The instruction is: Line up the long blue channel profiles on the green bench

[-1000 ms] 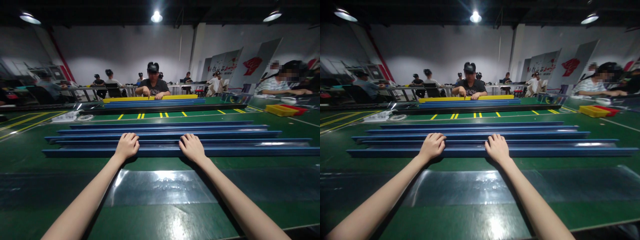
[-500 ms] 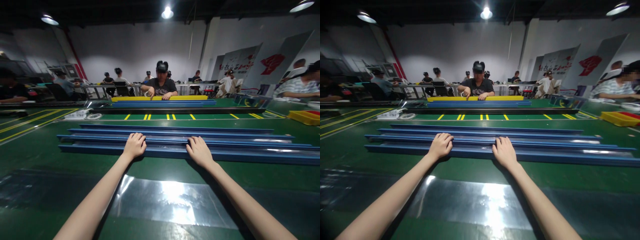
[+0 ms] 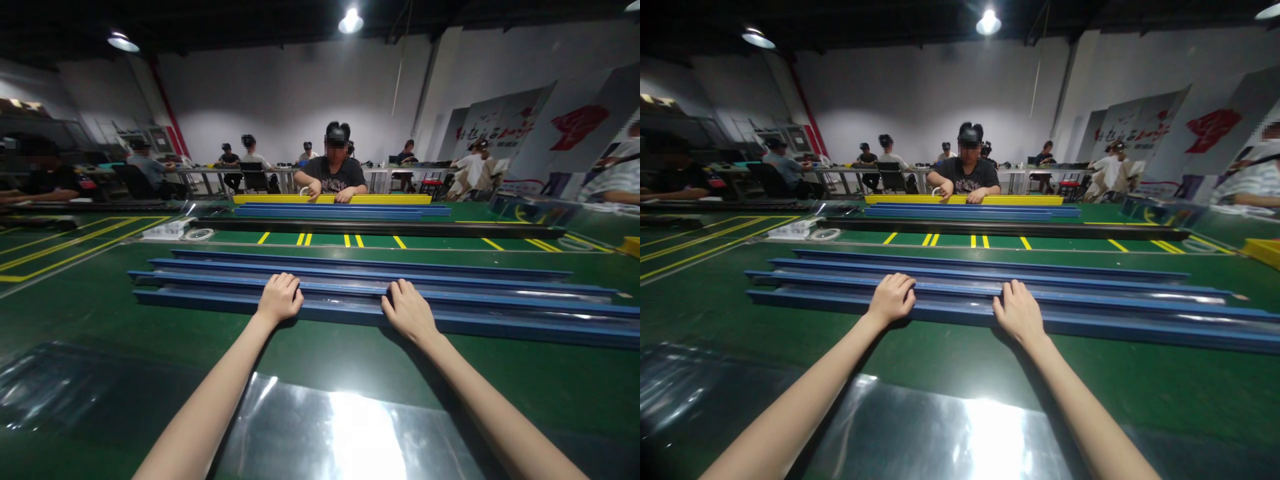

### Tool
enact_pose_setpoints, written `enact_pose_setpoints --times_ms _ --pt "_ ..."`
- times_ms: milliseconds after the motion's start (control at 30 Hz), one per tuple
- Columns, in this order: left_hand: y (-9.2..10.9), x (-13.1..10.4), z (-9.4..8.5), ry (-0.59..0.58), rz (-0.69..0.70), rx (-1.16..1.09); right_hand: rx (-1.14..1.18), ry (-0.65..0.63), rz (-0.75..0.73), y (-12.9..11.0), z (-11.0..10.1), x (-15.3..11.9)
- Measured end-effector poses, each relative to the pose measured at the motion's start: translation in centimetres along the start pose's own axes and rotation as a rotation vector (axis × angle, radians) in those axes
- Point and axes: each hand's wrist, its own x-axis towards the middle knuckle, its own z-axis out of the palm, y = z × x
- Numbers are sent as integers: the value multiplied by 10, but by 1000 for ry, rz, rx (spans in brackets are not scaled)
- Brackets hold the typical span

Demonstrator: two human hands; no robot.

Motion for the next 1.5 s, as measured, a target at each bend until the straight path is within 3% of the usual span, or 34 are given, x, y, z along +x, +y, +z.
enact_pose_setpoints --times_ms 367,533,800,1167,1367,1500 --pt "-14 12 11 -92 -61 8 9 11 -23 -1 12 17" --pt "-10 16 10 -202 -194 40 6 -1 -17 -1 12 19" --pt "1 20 6 -246 -327 22 83 -6 -37 3 9 15" --pt "5 18 -2 -292 -310 36 102 -34 -54 4 3 8" --pt "-7 42 -8 -506 -348 -17 273 -111 -39 19 4 21" --pt "-7 64 0 -448 -224 -33 264 -114 -27 32 8 39"
